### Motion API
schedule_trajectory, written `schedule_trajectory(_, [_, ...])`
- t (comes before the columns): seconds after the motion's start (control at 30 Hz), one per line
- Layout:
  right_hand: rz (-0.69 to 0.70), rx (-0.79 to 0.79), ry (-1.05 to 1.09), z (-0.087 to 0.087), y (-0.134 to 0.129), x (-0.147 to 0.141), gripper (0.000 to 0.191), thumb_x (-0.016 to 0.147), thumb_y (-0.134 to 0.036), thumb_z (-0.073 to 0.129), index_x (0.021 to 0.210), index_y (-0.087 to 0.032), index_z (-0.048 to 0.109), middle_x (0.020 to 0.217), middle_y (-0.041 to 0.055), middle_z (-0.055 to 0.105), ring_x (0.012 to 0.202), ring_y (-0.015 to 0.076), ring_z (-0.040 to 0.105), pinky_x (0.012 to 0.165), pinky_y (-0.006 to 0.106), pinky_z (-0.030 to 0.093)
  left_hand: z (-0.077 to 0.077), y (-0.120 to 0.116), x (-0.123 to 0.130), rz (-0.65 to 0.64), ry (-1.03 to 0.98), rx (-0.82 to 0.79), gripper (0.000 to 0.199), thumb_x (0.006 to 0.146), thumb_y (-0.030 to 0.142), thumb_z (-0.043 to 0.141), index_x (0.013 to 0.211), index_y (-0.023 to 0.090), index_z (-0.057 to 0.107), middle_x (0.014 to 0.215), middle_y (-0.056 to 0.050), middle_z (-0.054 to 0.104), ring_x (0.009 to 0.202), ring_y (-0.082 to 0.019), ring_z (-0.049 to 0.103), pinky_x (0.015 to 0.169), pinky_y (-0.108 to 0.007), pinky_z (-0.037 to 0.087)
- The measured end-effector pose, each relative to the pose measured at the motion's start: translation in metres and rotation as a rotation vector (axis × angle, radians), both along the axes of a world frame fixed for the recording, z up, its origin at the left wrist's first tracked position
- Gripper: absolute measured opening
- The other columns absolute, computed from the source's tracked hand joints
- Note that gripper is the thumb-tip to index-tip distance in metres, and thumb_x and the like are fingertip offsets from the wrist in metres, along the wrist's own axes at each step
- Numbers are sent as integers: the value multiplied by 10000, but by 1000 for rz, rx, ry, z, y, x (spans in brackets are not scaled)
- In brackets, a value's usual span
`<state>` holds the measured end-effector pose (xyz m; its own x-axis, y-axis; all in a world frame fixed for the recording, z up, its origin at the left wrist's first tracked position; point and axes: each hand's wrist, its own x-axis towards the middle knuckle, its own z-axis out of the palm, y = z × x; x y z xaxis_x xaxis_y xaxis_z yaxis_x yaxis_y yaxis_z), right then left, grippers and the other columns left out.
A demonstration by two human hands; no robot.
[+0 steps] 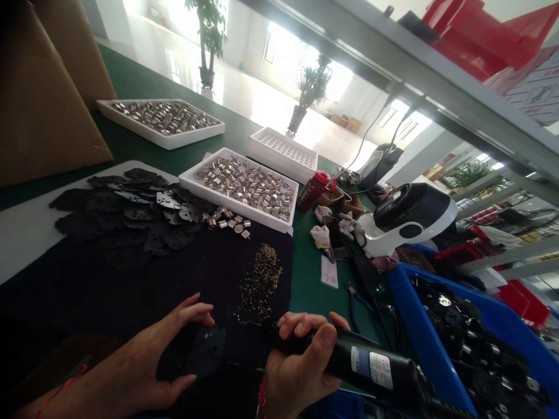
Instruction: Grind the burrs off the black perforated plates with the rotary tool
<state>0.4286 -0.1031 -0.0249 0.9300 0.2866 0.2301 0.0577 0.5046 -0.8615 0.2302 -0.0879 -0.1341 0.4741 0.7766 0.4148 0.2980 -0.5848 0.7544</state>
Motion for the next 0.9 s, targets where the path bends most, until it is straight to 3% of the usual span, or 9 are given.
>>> schedule_trajectory(0.27, [21,38,-14,16,-5,-13,255,924,-422,728,1075,-253,611,579,-101,510,449,123,428,469,264,505,2,1,-1,-62,7,-47,1037,639,86,707,1582,335,355,1298,-18,725,1436,-330,636,1260,-532,501])
schedule_trajectory(0.43, [198,124,16,22,-8,-34,282,921,-476,756,1037,-268,604,554,-125,508,381,101,373,409,218,477,2,3,0,-143,-26,-96,1060,658,81,710,1602,344,307,1327,-20,694,1396,-321,652,1322,-610,397])
schedule_trajectory(0.7, [344,182,-46,13,-4,-55,193,959,-417,737,1034,-264,646,568,-125,554,347,94,412,387,207,475,16,5,3,-161,-26,-81,1068,648,54,705,1581,350,277,1292,-7,684,1301,-289,702,1338,-594,379])
schedule_trajectory(0.9, [367,183,-78,8,-1,-57,184,969,-416,725,1055,-264,668,580,-117,548,361,97,436,400,216,490,14,5,3,-176,-64,-87,1081,629,58,702,1582,339,277,1296,-15,675,1276,-293,710,1338,-617,370])
